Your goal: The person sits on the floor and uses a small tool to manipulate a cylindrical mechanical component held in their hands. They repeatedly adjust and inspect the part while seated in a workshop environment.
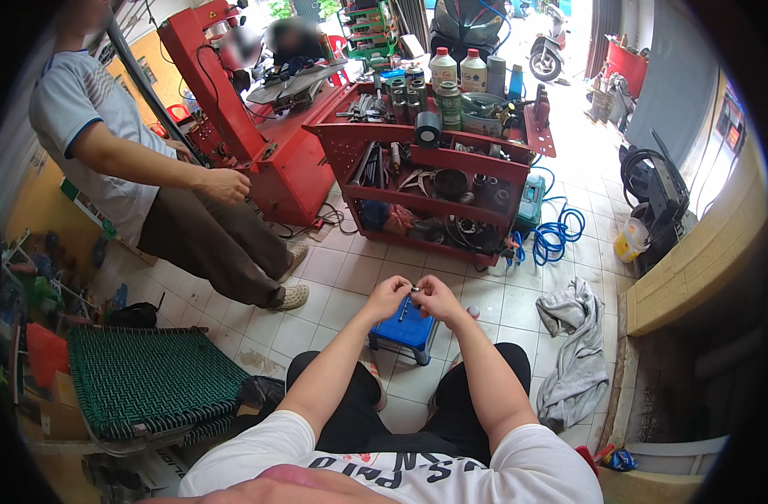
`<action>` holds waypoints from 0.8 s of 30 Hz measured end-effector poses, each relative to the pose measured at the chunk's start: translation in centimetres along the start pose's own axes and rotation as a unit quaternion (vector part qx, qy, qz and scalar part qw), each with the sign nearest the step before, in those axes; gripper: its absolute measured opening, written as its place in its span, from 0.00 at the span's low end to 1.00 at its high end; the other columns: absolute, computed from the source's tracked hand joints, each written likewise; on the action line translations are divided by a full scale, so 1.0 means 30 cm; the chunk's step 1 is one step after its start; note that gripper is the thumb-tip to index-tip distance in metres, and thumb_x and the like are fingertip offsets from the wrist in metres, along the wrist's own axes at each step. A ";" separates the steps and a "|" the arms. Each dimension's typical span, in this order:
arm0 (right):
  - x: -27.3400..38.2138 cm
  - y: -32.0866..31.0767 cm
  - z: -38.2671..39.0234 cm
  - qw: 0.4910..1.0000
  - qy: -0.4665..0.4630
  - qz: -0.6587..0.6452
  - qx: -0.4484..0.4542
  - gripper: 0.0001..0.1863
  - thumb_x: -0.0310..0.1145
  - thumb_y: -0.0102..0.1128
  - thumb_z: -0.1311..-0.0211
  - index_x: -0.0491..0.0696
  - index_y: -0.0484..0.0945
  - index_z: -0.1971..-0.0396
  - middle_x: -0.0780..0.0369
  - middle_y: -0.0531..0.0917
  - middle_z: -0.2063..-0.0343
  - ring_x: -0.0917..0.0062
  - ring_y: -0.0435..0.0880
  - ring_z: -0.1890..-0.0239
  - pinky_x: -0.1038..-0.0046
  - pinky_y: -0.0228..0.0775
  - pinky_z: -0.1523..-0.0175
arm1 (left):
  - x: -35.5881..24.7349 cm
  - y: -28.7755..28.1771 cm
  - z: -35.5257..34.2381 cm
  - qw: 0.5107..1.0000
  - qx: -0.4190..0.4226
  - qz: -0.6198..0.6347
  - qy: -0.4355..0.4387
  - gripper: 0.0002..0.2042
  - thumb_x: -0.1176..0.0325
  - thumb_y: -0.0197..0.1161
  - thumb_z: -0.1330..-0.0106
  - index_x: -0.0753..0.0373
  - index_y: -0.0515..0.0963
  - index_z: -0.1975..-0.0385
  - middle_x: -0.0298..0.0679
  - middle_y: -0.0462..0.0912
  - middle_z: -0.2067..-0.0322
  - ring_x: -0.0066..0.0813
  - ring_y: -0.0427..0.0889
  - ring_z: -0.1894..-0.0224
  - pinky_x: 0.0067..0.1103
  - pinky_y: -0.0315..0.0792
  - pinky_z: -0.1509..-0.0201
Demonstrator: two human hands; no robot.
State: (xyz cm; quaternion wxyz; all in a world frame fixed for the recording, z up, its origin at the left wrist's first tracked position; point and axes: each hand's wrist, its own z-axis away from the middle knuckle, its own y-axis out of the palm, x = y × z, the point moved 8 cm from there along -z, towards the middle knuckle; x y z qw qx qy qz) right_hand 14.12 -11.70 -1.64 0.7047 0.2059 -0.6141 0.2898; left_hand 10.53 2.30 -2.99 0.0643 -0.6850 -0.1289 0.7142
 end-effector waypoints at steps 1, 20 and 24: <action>-0.001 0.000 0.001 1.000 0.009 -0.011 -0.011 0.19 0.48 0.51 0.23 0.45 0.77 0.59 0.62 0.84 0.73 0.81 0.78 0.82 0.77 0.72 0.75 | 0.010 -0.007 -0.003 1.000 -0.004 0.009 -0.007 0.10 0.65 0.59 0.27 0.66 0.78 0.56 0.34 0.83 0.62 0.20 0.79 0.59 0.20 0.73 0.52; -0.059 -0.009 -0.024 0.999 0.010 -0.048 -0.015 0.19 0.42 0.63 0.31 0.43 0.72 0.53 0.59 0.84 0.69 0.80 0.78 0.82 0.77 0.70 0.77 | 0.031 -0.009 -0.008 0.999 -0.034 0.030 -0.024 0.11 0.64 0.60 0.29 0.67 0.80 0.59 0.37 0.83 0.66 0.22 0.79 0.63 0.21 0.74 0.57; -0.076 -0.006 -0.017 0.986 0.133 -0.097 0.028 0.17 0.38 0.64 0.32 0.43 0.71 0.53 0.60 0.84 0.69 0.80 0.78 0.81 0.76 0.70 0.77 | 0.024 -0.007 0.001 0.999 -0.024 0.042 -0.018 0.11 0.64 0.59 0.28 0.67 0.79 0.59 0.36 0.83 0.66 0.21 0.79 0.62 0.21 0.74 0.57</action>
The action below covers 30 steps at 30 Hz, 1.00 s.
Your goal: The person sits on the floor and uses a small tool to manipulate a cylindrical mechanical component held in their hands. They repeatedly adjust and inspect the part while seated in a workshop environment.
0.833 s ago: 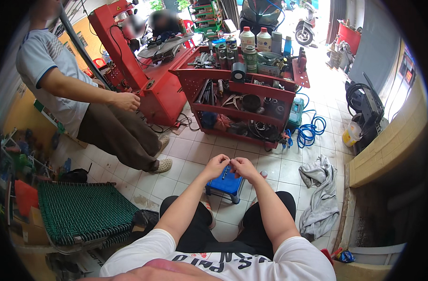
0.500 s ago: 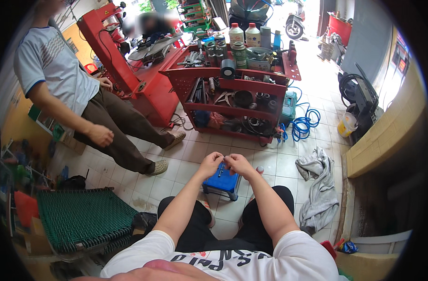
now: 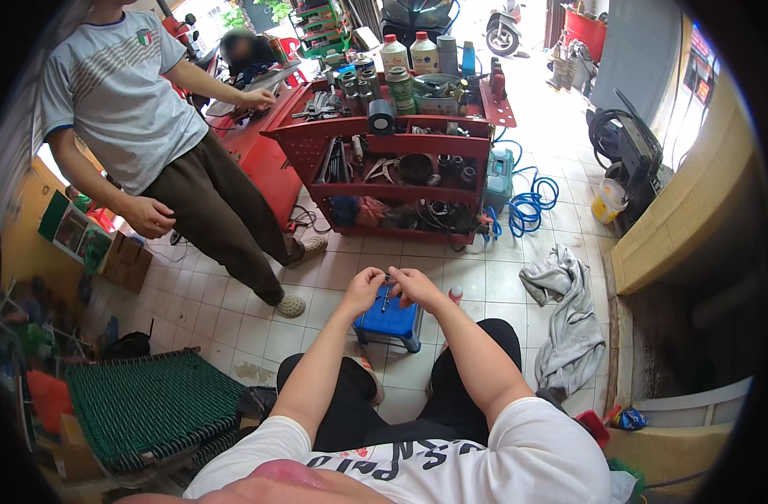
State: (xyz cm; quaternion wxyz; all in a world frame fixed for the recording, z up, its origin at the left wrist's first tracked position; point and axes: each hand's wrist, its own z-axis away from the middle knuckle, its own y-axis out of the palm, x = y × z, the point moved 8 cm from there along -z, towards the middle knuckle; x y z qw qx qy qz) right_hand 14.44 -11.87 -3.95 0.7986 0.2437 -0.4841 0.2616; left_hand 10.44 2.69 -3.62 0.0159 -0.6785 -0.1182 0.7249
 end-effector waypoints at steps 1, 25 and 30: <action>-0.029 -0.007 -0.007 0.999 0.036 -0.006 0.021 0.17 0.38 0.65 0.33 0.44 0.71 0.53 0.60 0.83 0.70 0.80 0.78 0.81 0.76 0.70 0.77 | -0.008 0.015 0.000 1.000 0.006 -0.006 0.001 0.11 0.64 0.59 0.28 0.67 0.79 0.59 0.36 0.83 0.66 0.21 0.79 0.62 0.21 0.74 0.57; 0.077 0.012 0.028 0.976 -0.190 0.082 -0.072 0.17 0.43 0.56 0.26 0.41 0.76 0.59 0.62 0.84 0.71 0.81 0.78 0.80 0.76 0.71 0.75 | 0.011 -0.003 -0.012 1.000 -0.020 -0.015 -0.004 0.10 0.65 0.58 0.26 0.67 0.79 0.59 0.36 0.83 0.66 0.21 0.80 0.61 0.21 0.75 0.55; 0.029 -0.009 0.000 0.996 -0.065 0.059 -0.016 0.17 0.37 0.63 0.30 0.42 0.69 0.52 0.63 0.80 0.73 0.83 0.74 0.80 0.76 0.66 0.78 | 0.017 0.001 -0.018 1.000 -0.014 -0.021 -0.001 0.10 0.65 0.58 0.26 0.67 0.79 0.59 0.36 0.83 0.65 0.21 0.80 0.61 0.21 0.75 0.54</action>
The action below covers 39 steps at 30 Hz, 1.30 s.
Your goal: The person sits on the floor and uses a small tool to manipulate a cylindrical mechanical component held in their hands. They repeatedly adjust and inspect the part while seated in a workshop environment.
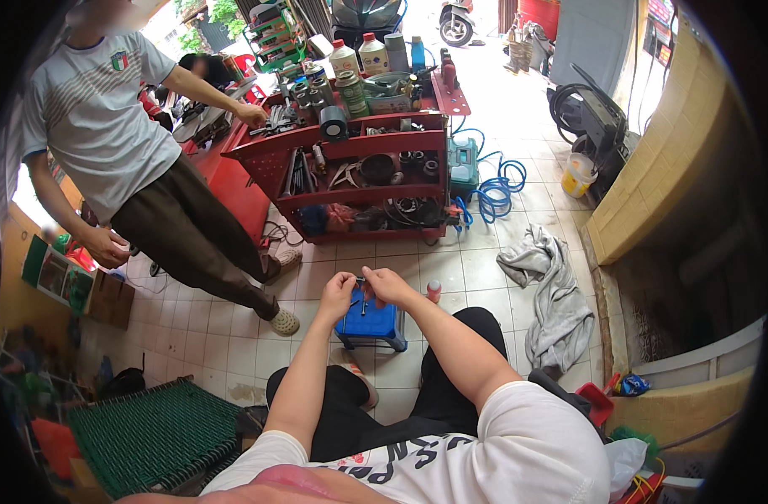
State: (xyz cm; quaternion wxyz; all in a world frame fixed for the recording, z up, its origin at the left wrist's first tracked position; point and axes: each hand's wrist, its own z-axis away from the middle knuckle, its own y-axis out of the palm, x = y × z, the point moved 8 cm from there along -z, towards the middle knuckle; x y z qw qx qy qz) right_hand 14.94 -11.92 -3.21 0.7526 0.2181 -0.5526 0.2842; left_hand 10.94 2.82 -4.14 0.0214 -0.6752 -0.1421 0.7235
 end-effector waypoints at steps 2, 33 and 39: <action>0.023 0.003 0.003 0.996 -0.075 0.049 -0.025 0.17 0.36 0.63 0.30 0.43 0.68 0.52 0.63 0.80 0.73 0.83 0.74 0.82 0.76 0.66 0.80 | 0.000 0.011 -0.004 1.000 0.004 0.001 0.001 0.10 0.65 0.58 0.26 0.67 0.79 0.59 0.36 0.83 0.65 0.21 0.80 0.61 0.21 0.75 0.54; -0.002 0.042 0.015 0.999 -0.042 -0.010 -0.025 0.25 0.48 0.55 0.26 0.43 0.69 0.44 0.60 0.85 0.67 0.77 0.82 0.80 0.73 0.77 0.75 | 0.018 0.006 0.001 0.999 0.002 0.045 -0.005 0.10 0.65 0.56 0.24 0.66 0.77 0.59 0.35 0.82 0.65 0.20 0.78 0.61 0.20 0.74 0.54; -0.039 0.079 0.036 0.974 0.130 -0.162 0.094 0.21 0.45 0.59 0.27 0.44 0.69 0.49 0.60 0.85 0.65 0.79 0.81 0.79 0.73 0.76 0.74 | 0.017 0.011 -0.003 0.996 -0.005 0.090 0.019 0.08 0.65 0.55 0.23 0.63 0.77 0.59 0.29 0.78 0.70 0.12 0.70 0.74 0.13 0.66 0.70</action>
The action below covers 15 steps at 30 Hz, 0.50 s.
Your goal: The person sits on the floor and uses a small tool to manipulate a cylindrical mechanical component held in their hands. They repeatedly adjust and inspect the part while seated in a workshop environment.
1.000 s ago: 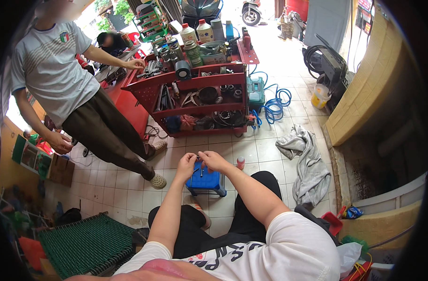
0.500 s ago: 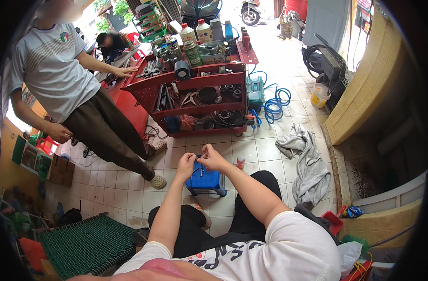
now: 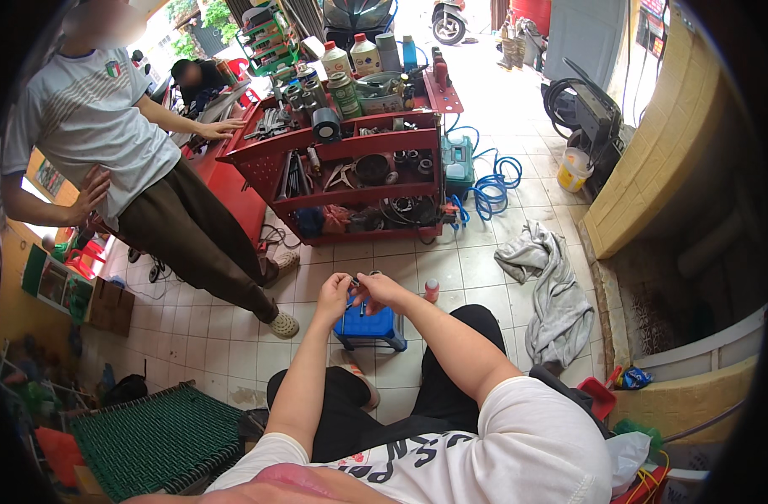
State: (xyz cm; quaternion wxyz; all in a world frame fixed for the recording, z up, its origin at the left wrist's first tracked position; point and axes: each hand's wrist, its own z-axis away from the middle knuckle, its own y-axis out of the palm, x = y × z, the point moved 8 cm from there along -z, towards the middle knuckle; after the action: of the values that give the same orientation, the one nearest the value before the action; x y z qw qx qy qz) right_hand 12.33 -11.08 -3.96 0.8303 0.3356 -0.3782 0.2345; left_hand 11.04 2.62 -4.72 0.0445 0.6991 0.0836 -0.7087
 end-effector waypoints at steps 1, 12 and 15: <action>0.009 -0.005 -0.008 0.999 -0.030 0.005 -0.014 0.21 0.46 0.58 0.27 0.44 0.70 0.50 0.60 0.85 0.65 0.79 0.81 0.79 0.73 0.76 0.74 | 0.008 -0.005 -0.009 1.000 -0.005 0.002 0.009 0.09 0.65 0.55 0.23 0.63 0.77 0.59 0.29 0.78 0.70 0.12 0.70 0.74 0.13 0.65 0.71; 0.003 -0.015 -0.029 0.996 -0.076 -0.021 -0.032 0.24 0.56 0.56 0.29 0.48 0.73 0.52 0.62 0.85 0.68 0.80 0.78 0.80 0.73 0.74 0.72 | 0.001 -0.011 -0.003 0.999 -0.020 0.017 -0.036 0.10 0.63 0.56 0.24 0.63 0.77 0.58 0.30 0.78 0.69 0.13 0.69 0.73 0.14 0.66 0.71; 0.041 -0.035 -0.008 0.973 -0.174 0.045 -0.144 0.25 0.57 0.52 0.27 0.49 0.74 0.52 0.62 0.85 0.68 0.79 0.78 0.80 0.74 0.73 0.72 | 0.000 -0.014 -0.001 0.998 -0.027 0.026 -0.045 0.09 0.63 0.56 0.24 0.62 0.77 0.57 0.29 0.78 0.69 0.12 0.69 0.74 0.14 0.64 0.71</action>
State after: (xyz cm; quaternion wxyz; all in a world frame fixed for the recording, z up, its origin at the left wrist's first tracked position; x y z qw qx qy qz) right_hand 13.87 -11.42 -3.51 0.7801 0.2303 -0.5612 0.1531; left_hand 10.99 3.05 -4.71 0.0853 0.6672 0.0823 -0.7354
